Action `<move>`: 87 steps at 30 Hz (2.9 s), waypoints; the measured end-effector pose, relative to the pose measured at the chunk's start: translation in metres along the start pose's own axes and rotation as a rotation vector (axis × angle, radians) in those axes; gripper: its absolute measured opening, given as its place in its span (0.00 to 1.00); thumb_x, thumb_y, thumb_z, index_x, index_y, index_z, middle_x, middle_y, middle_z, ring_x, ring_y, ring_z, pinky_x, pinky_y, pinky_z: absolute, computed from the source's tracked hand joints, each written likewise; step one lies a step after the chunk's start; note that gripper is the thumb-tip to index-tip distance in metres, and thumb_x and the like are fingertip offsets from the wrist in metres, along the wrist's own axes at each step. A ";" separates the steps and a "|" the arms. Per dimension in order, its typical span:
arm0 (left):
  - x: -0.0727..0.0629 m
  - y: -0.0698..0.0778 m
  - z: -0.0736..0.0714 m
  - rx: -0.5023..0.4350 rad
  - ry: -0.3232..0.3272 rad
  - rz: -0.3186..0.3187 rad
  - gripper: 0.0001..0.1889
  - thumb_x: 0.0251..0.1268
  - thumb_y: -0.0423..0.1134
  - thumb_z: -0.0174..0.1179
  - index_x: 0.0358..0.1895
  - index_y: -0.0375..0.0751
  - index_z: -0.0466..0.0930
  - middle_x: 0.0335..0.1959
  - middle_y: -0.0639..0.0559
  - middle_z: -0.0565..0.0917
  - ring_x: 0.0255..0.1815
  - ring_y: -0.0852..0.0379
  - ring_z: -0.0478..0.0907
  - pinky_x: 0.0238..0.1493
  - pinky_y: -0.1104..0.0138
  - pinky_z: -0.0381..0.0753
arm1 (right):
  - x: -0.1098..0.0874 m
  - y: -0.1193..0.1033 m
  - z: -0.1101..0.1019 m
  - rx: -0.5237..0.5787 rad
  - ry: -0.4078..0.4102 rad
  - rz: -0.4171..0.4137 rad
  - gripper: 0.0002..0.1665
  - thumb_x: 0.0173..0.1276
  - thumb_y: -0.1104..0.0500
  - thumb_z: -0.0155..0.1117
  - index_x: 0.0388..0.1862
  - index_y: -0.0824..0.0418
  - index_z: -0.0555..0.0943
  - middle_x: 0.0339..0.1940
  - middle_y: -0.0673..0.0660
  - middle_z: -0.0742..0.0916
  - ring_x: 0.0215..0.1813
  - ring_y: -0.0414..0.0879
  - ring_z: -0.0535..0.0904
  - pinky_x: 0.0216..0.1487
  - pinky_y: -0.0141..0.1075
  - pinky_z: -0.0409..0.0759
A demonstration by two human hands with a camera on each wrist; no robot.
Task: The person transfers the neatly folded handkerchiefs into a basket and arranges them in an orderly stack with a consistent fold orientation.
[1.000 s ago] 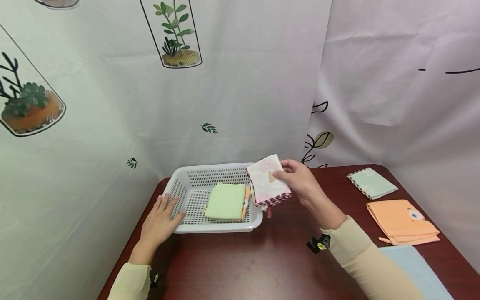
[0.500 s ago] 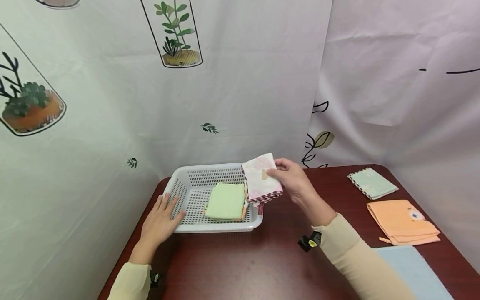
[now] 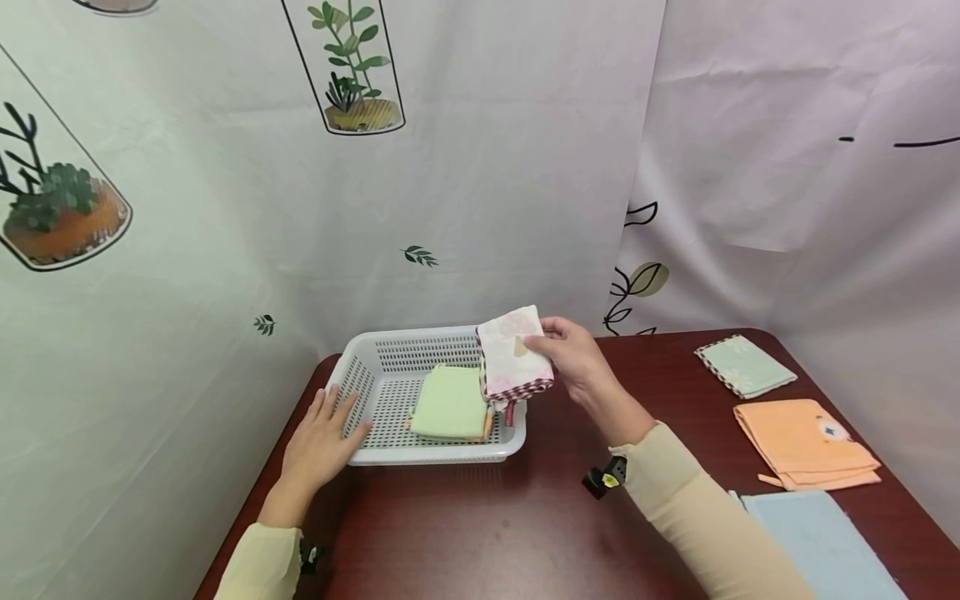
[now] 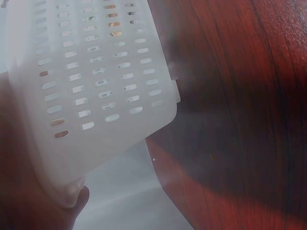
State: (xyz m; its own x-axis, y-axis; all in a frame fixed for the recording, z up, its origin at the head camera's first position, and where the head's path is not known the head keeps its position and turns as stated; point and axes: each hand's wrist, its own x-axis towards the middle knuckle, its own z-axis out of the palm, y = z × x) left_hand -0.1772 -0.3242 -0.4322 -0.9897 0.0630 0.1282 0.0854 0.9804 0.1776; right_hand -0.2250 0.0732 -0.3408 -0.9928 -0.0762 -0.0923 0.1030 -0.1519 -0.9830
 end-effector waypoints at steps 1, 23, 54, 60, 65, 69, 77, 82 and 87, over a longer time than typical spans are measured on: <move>0.000 0.000 0.000 0.001 0.000 0.001 0.39 0.74 0.58 0.51 0.78 0.36 0.59 0.80 0.29 0.49 0.81 0.29 0.42 0.77 0.37 0.47 | 0.001 0.001 0.001 0.007 0.003 0.008 0.20 0.70 0.68 0.64 0.60 0.72 0.76 0.41 0.57 0.86 0.36 0.42 0.83 0.35 0.31 0.84; 0.000 0.000 -0.001 -0.006 0.001 0.002 0.39 0.75 0.59 0.51 0.78 0.36 0.59 0.80 0.29 0.49 0.81 0.29 0.42 0.77 0.37 0.47 | 0.020 0.027 0.022 0.069 0.049 0.076 0.23 0.70 0.67 0.64 0.63 0.68 0.76 0.52 0.64 0.84 0.41 0.46 0.83 0.37 0.33 0.84; 0.001 0.003 -0.002 -0.011 0.003 -0.002 0.40 0.74 0.61 0.49 0.78 0.36 0.59 0.81 0.30 0.50 0.81 0.30 0.42 0.77 0.37 0.48 | 0.036 0.052 0.070 0.172 0.044 0.144 0.21 0.70 0.67 0.64 0.61 0.68 0.78 0.50 0.63 0.86 0.44 0.46 0.84 0.44 0.36 0.86; 0.000 0.002 -0.003 -0.005 -0.004 -0.007 0.40 0.75 0.62 0.48 0.79 0.36 0.58 0.81 0.29 0.50 0.81 0.30 0.42 0.77 0.37 0.47 | 0.037 0.060 0.080 0.174 0.026 0.163 0.21 0.71 0.66 0.63 0.62 0.67 0.78 0.55 0.65 0.85 0.49 0.48 0.84 0.51 0.38 0.85; -0.001 0.002 -0.002 -0.011 -0.005 -0.012 0.40 0.74 0.60 0.50 0.78 0.36 0.59 0.81 0.29 0.49 0.81 0.29 0.42 0.77 0.37 0.47 | 0.040 0.067 0.089 0.199 0.024 0.176 0.19 0.71 0.68 0.61 0.59 0.70 0.77 0.46 0.62 0.87 0.38 0.44 0.85 0.38 0.32 0.86; -0.001 0.003 -0.002 0.001 -0.003 -0.013 0.40 0.74 0.61 0.49 0.78 0.36 0.59 0.81 0.29 0.50 0.81 0.29 0.42 0.77 0.37 0.48 | 0.042 0.071 0.095 0.179 0.043 0.182 0.16 0.71 0.67 0.62 0.56 0.69 0.77 0.35 0.56 0.85 0.27 0.38 0.80 0.24 0.26 0.78; 0.000 0.003 -0.001 0.014 0.013 -0.006 0.40 0.74 0.61 0.50 0.78 0.36 0.60 0.80 0.29 0.51 0.81 0.29 0.43 0.77 0.37 0.49 | 0.045 0.075 0.107 0.225 0.039 0.186 0.17 0.71 0.71 0.60 0.57 0.72 0.77 0.49 0.66 0.86 0.39 0.46 0.85 0.39 0.32 0.86; 0.000 0.003 0.000 0.013 0.000 -0.011 0.41 0.74 0.63 0.48 0.78 0.36 0.59 0.80 0.29 0.50 0.81 0.29 0.43 0.77 0.37 0.47 | 0.046 0.076 0.114 0.238 -0.006 0.196 0.21 0.72 0.72 0.56 0.63 0.76 0.73 0.59 0.73 0.82 0.56 0.59 0.84 0.54 0.43 0.85; 0.000 0.004 -0.001 0.013 0.010 -0.008 0.39 0.74 0.60 0.50 0.78 0.36 0.60 0.80 0.29 0.51 0.81 0.29 0.43 0.77 0.37 0.49 | 0.042 0.076 0.110 0.096 -0.016 0.232 0.24 0.71 0.72 0.56 0.66 0.73 0.73 0.61 0.71 0.81 0.59 0.60 0.82 0.54 0.45 0.85</move>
State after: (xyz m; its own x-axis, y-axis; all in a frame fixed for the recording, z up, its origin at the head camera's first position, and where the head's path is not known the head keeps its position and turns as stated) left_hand -0.1763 -0.3206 -0.4310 -0.9892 0.0539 0.1365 0.0764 0.9832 0.1655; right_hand -0.2519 -0.0499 -0.4024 -0.9409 -0.1357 -0.3103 0.3341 -0.2213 -0.9162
